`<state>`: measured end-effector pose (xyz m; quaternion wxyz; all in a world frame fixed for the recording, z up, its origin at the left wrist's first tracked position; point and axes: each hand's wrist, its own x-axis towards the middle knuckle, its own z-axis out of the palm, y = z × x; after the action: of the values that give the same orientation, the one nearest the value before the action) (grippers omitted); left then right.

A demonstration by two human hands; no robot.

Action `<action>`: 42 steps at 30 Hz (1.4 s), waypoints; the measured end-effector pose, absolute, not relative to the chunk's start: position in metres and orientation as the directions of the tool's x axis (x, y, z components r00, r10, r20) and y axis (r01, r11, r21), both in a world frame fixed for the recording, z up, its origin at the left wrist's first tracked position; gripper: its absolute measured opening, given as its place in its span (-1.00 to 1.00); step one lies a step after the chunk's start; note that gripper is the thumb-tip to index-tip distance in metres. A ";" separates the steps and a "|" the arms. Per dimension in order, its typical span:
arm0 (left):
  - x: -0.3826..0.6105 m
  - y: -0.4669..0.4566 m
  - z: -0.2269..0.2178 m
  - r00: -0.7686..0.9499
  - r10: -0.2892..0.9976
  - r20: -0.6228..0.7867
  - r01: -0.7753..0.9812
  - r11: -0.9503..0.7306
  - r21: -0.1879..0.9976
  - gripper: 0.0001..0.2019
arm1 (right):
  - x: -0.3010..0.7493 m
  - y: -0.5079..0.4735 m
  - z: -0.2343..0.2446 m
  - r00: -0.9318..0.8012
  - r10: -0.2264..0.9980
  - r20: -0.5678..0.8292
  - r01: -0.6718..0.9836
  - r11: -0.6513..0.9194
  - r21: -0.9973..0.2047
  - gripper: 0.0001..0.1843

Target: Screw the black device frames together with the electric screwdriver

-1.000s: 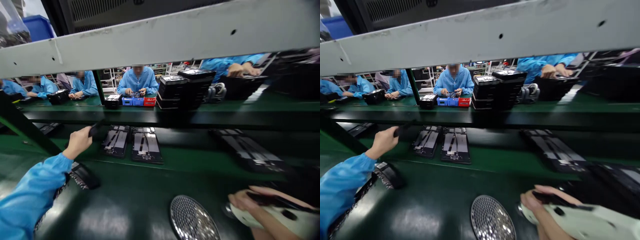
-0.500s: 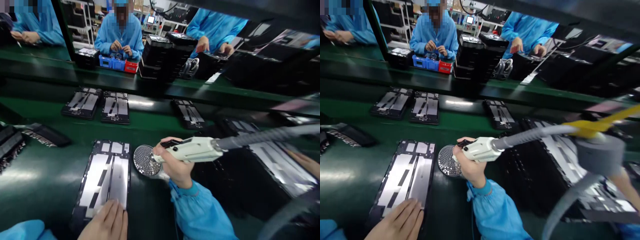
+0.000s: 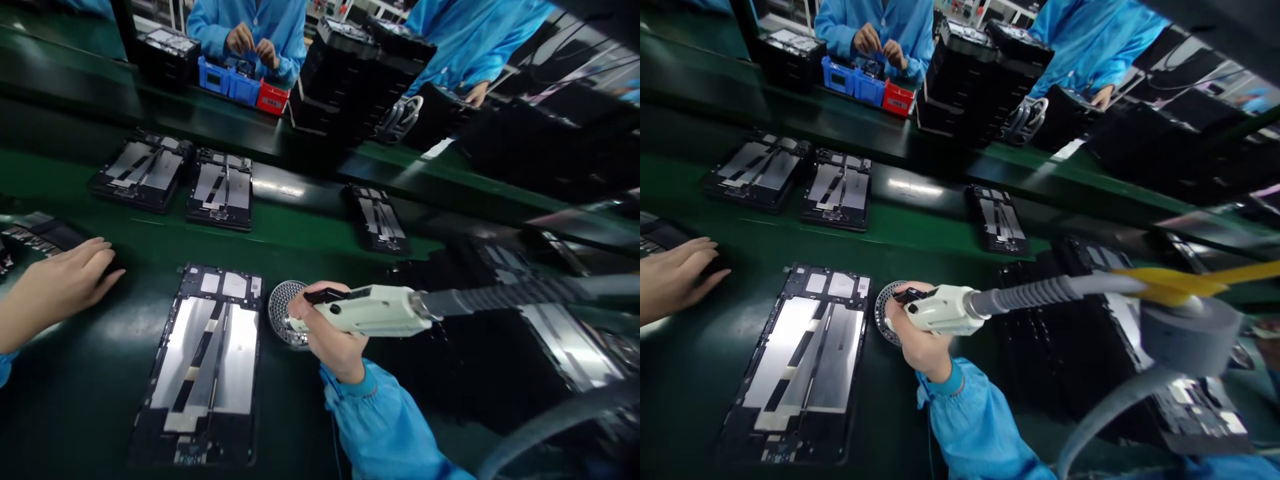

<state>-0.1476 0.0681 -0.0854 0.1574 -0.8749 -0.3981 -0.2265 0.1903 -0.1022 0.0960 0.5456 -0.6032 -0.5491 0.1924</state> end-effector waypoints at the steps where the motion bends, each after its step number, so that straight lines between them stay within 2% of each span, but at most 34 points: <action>1: -0.147 0.066 -0.085 0.577 0.620 0.531 0.770 -0.630 -0.102 -0.37 | 0.189 -0.102 0.096 0.304 0.880 0.365 0.439 0.211 -0.873 -0.82; 4: -0.145 0.065 -0.083 0.603 0.604 0.522 0.738 -0.670 -0.079 -0.38 | 0.186 -0.102 0.094 0.283 0.891 0.355 0.423 0.216 -0.880 -0.82; 8: -0.149 0.069 -0.087 0.613 0.644 0.459 0.719 -0.695 0.016 -0.25 | 0.187 -0.102 0.091 0.298 0.891 0.342 0.434 0.193 -0.880 -0.82; 12: -0.157 0.072 -0.088 0.573 0.638 0.514 0.688 -0.715 0.120 -0.25 | 0.190 -0.102 0.088 0.295 0.891 0.345 0.444 0.192 -0.875 -0.85; 15: -0.158 0.063 -0.070 0.471 0.647 0.599 0.643 -0.717 0.270 -0.45 | 0.193 -0.103 0.085 0.307 0.884 0.352 0.467 0.182 -0.865 -0.87; 17: -0.152 0.050 -0.049 0.423 0.667 0.613 0.599 -0.714 0.364 -0.67 | 0.193 -0.103 0.084 0.323 0.876 0.358 0.485 0.171 -0.858 -0.84; 19: -0.141 0.036 -0.027 0.425 0.658 0.621 0.518 -0.740 0.429 -0.81 | 0.193 -0.104 0.083 0.338 0.869 0.362 0.496 0.162 -0.853 -0.81; 23: -0.104 0.019 0.004 0.496 0.588 0.639 0.315 -0.808 0.499 -0.85 | 0.191 -0.105 0.083 0.351 0.860 0.369 0.498 0.162 -0.852 -0.81; 29: -0.052 0.021 0.008 0.521 0.620 0.587 0.172 -0.750 0.639 -0.83 | 0.187 -0.104 0.085 0.346 0.864 0.366 0.489 0.167 -0.856 -0.81; 35: -0.028 0.019 0.001 0.543 0.533 0.649 0.032 -0.786 0.618 -0.84 | 0.186 -0.104 0.086 0.315 0.880 0.355 0.478 0.176 -0.860 -0.84; 42: -0.021 0.012 -0.007 0.560 0.551 0.618 0.023 -0.757 0.653 -0.83 | 0.186 -0.102 0.085 0.280 0.885 0.373 0.452 0.221 -0.864 -0.81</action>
<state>-0.0208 0.0120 -0.0070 -0.3028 -0.8297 -0.1729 -0.4358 0.1855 -0.1025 0.0848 0.5393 -0.5911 -0.5654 0.2005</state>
